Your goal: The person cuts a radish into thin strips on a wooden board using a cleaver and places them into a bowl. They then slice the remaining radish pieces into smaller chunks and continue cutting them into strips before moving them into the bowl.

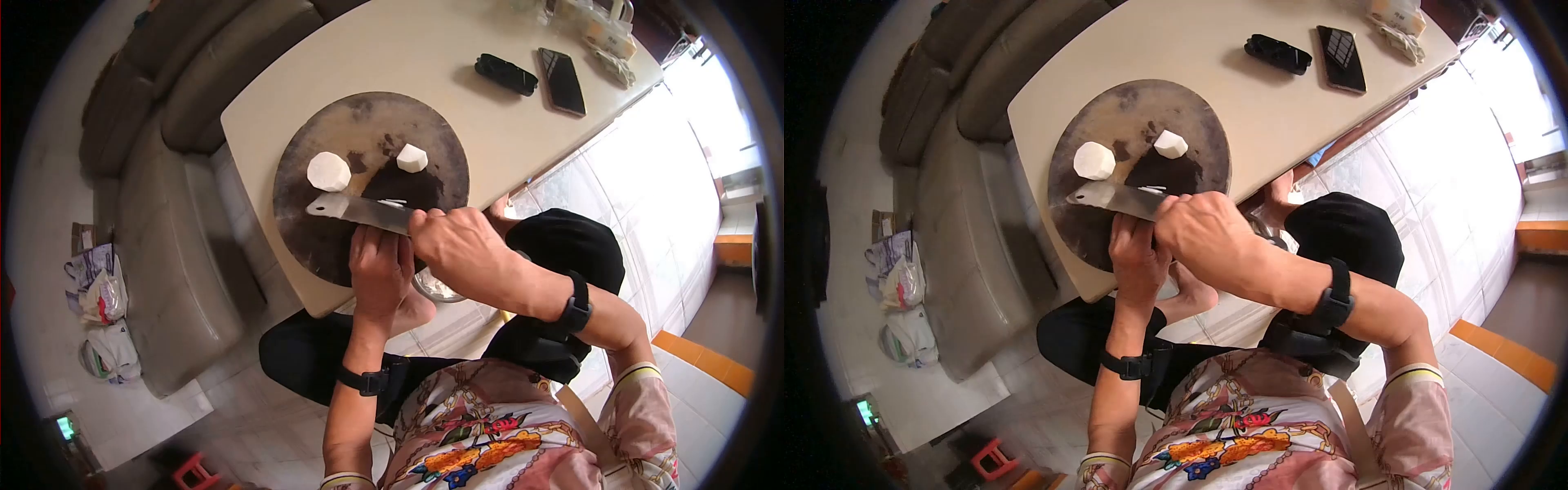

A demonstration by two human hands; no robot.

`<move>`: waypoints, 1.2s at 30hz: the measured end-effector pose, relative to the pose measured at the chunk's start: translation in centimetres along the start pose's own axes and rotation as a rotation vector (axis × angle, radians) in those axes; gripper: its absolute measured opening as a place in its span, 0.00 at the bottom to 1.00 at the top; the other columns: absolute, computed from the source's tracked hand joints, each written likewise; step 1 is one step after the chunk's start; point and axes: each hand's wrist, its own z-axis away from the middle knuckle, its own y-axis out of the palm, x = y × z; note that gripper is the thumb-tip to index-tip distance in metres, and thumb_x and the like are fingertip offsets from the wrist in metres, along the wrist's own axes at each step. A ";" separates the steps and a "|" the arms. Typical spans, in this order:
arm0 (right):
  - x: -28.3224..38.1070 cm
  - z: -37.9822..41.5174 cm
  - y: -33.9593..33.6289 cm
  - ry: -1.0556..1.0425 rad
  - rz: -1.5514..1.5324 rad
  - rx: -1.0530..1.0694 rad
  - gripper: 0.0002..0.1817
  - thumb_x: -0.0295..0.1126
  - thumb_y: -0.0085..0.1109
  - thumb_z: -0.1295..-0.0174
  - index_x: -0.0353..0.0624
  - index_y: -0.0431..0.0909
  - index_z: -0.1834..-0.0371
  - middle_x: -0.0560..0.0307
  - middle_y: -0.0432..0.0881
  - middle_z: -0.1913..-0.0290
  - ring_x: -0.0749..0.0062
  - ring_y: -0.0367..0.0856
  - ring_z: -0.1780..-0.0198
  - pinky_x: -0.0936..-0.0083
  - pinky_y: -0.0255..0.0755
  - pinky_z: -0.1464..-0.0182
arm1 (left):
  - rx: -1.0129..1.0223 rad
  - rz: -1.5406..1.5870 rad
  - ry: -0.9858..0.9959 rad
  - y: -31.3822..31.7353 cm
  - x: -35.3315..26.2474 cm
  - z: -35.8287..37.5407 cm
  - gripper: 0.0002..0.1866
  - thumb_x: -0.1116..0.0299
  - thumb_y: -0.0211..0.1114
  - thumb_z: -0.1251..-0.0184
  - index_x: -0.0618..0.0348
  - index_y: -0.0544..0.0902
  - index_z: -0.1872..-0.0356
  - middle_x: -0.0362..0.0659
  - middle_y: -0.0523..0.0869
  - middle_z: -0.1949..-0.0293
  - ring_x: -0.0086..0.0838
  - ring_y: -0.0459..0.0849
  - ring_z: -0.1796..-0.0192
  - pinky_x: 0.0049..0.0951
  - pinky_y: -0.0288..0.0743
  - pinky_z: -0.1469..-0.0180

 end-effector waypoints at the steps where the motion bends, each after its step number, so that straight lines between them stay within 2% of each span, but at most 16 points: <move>1: -0.2 0.4 -0.4 0.009 -0.053 0.009 0.08 0.21 0.55 0.52 0.30 0.70 0.68 0.48 0.76 0.78 0.57 0.80 0.78 0.66 0.71 0.76 | -0.009 -0.002 -0.003 0.0 -0.1 0.0 0.14 0.74 0.68 0.44 0.66 0.84 0.56 0.53 0.83 0.58 0.52 0.81 0.53 0.45 0.76 0.46; 5: -0.3 1.7 -1.2 0.010 -0.005 0.074 0.12 0.21 0.57 0.55 0.28 0.71 0.66 0.47 0.76 0.78 0.55 0.80 0.78 0.66 0.70 0.77 | -0.017 -0.003 -0.016 0.1 -0.1 0.1 0.14 0.74 0.68 0.44 0.66 0.84 0.56 0.54 0.83 0.57 0.54 0.81 0.53 0.48 0.76 0.47; 7: -0.4 1.5 -1.2 0.011 0.033 0.085 0.15 0.22 0.57 0.56 0.26 0.73 0.63 0.49 0.77 0.78 0.59 0.80 0.78 0.68 0.70 0.78 | -0.016 0.032 -0.023 0.2 -0.1 0.2 0.14 0.74 0.67 0.44 0.66 0.84 0.55 0.55 0.83 0.55 0.56 0.80 0.51 0.50 0.76 0.47; 9: -0.1 1.0 -0.9 -0.036 0.066 0.067 0.16 0.24 0.58 0.56 0.26 0.75 0.62 0.51 0.79 0.77 0.63 0.82 0.76 0.71 0.72 0.78 | -0.025 -0.096 -0.033 0.3 -0.3 0.6 0.10 0.75 0.68 0.43 0.64 0.85 0.59 0.53 0.84 0.59 0.52 0.82 0.56 0.44 0.77 0.49; 10: 0.2 0.6 -0.1 -0.037 0.084 0.066 0.15 0.25 0.58 0.56 0.28 0.76 0.64 0.52 0.80 0.77 0.65 0.83 0.76 0.72 0.73 0.77 | 0.078 -0.053 -0.094 -0.1 -0.3 1.0 0.14 0.67 0.66 0.39 0.61 0.84 0.53 0.51 0.84 0.56 0.51 0.81 0.53 0.46 0.76 0.45; 11: 0.6 0.0 0.8 -0.031 0.114 0.060 0.13 0.26 0.58 0.56 0.30 0.78 0.67 0.53 0.80 0.77 0.66 0.83 0.75 0.73 0.75 0.77 | 0.104 -0.094 0.065 -1.0 -0.8 0.1 0.20 0.57 0.62 0.34 0.57 0.81 0.46 0.46 0.84 0.50 0.49 0.80 0.48 0.48 0.72 0.40; 12: 0.8 -0.3 1.0 -0.019 0.098 0.027 0.12 0.27 0.59 0.57 0.32 0.78 0.68 0.53 0.81 0.77 0.66 0.84 0.74 0.73 0.75 0.76 | 0.138 -0.050 0.057 -0.8 -0.5 0.7 0.24 0.52 0.58 0.32 0.55 0.78 0.41 0.43 0.83 0.45 0.48 0.78 0.43 0.50 0.68 0.37; 17: 0.2 0.8 0.8 -0.004 -0.072 -0.066 0.08 0.30 0.59 0.54 0.37 0.78 0.75 0.54 0.81 0.79 0.62 0.85 0.73 0.69 0.76 0.75 | 0.110 0.000 -0.060 0.3 0.7 1.8 0.21 0.56 0.64 0.35 0.54 0.80 0.45 0.51 0.83 0.49 0.53 0.80 0.45 0.50 0.73 0.41; 18: 0.3 1.1 1.6 -0.011 -0.046 -0.089 0.07 0.30 0.59 0.54 0.37 0.79 0.75 0.53 0.81 0.79 0.61 0.85 0.72 0.68 0.76 0.74 | 0.079 -0.076 0.059 -0.3 -0.1 1.2 0.19 0.61 0.67 0.40 0.60 0.80 0.50 0.52 0.84 0.51 0.52 0.81 0.48 0.49 0.75 0.46; 21: 0.2 1.3 2.1 -0.025 -0.096 -0.146 0.05 0.29 0.59 0.55 0.39 0.80 0.79 0.52 0.81 0.77 0.57 0.85 0.70 0.65 0.76 0.72 | 0.065 -0.097 0.032 1.4 3.0 2.8 0.19 0.58 0.61 0.34 0.61 0.80 0.50 0.56 0.84 0.52 0.54 0.81 0.49 0.50 0.75 0.47; 23: 0.2 0.9 2.4 -0.006 -0.089 -0.133 0.04 0.29 0.60 0.56 0.41 0.80 0.81 0.52 0.81 0.76 0.56 0.85 0.69 0.65 0.77 0.70 | 0.142 -0.186 0.043 0.5 2.5 3.1 0.15 0.62 0.57 0.28 0.66 0.82 0.58 0.57 0.84 0.65 0.54 0.81 0.65 0.47 0.77 0.62; 27: 0.8 -1.9 4.7 -0.040 -0.015 -0.222 0.04 0.29 0.61 0.58 0.41 0.80 0.80 0.51 0.81 0.76 0.55 0.85 0.69 0.65 0.77 0.70 | 0.169 -0.148 0.003 0.6 2.8 2.7 0.15 0.62 0.58 0.28 0.66 0.82 0.57 0.57 0.84 0.64 0.54 0.81 0.62 0.48 0.77 0.57; 29: 0.9 -2.3 4.6 -0.020 -0.002 -0.210 0.05 0.30 0.62 0.57 0.40 0.79 0.80 0.51 0.81 0.77 0.54 0.85 0.69 0.64 0.77 0.69 | -0.079 0.107 0.093 0.0 1.4 1.3 0.14 0.63 0.58 0.28 0.66 0.82 0.57 0.58 0.84 0.64 0.53 0.81 0.60 0.48 0.76 0.51; 30: 0.6 -2.0 4.5 -0.005 -0.043 -0.193 0.05 0.30 0.62 0.56 0.40 0.79 0.80 0.51 0.82 0.76 0.54 0.85 0.68 0.64 0.78 0.68 | -0.084 0.106 0.101 -0.4 1.0 1.1 0.14 0.63 0.58 0.28 0.66 0.82 0.57 0.58 0.84 0.64 0.53 0.81 0.60 0.48 0.76 0.51; 32: 0.4 -1.2 3.2 0.008 -0.073 -0.177 0.05 0.29 0.62 0.56 0.39 0.79 0.79 0.50 0.82 0.76 0.53 0.85 0.68 0.64 0.78 0.67 | 0.018 -0.077 0.126 -1.0 0.4 0.8 0.13 0.64 0.58 0.29 0.66 0.83 0.59 0.57 0.84 0.63 0.52 0.80 0.57 0.49 0.74 0.47; 36: -0.4 0.9 1.3 0.018 -0.093 -0.074 0.05 0.28 0.60 0.54 0.38 0.80 0.77 0.48 0.83 0.74 0.52 0.85 0.66 0.63 0.78 0.65 | 0.102 -0.077 0.023 -1.0 -0.3 0.7 0.14 0.64 0.56 0.29 0.66 0.84 0.60 0.56 0.85 0.62 0.52 0.81 0.56 0.50 0.73 0.45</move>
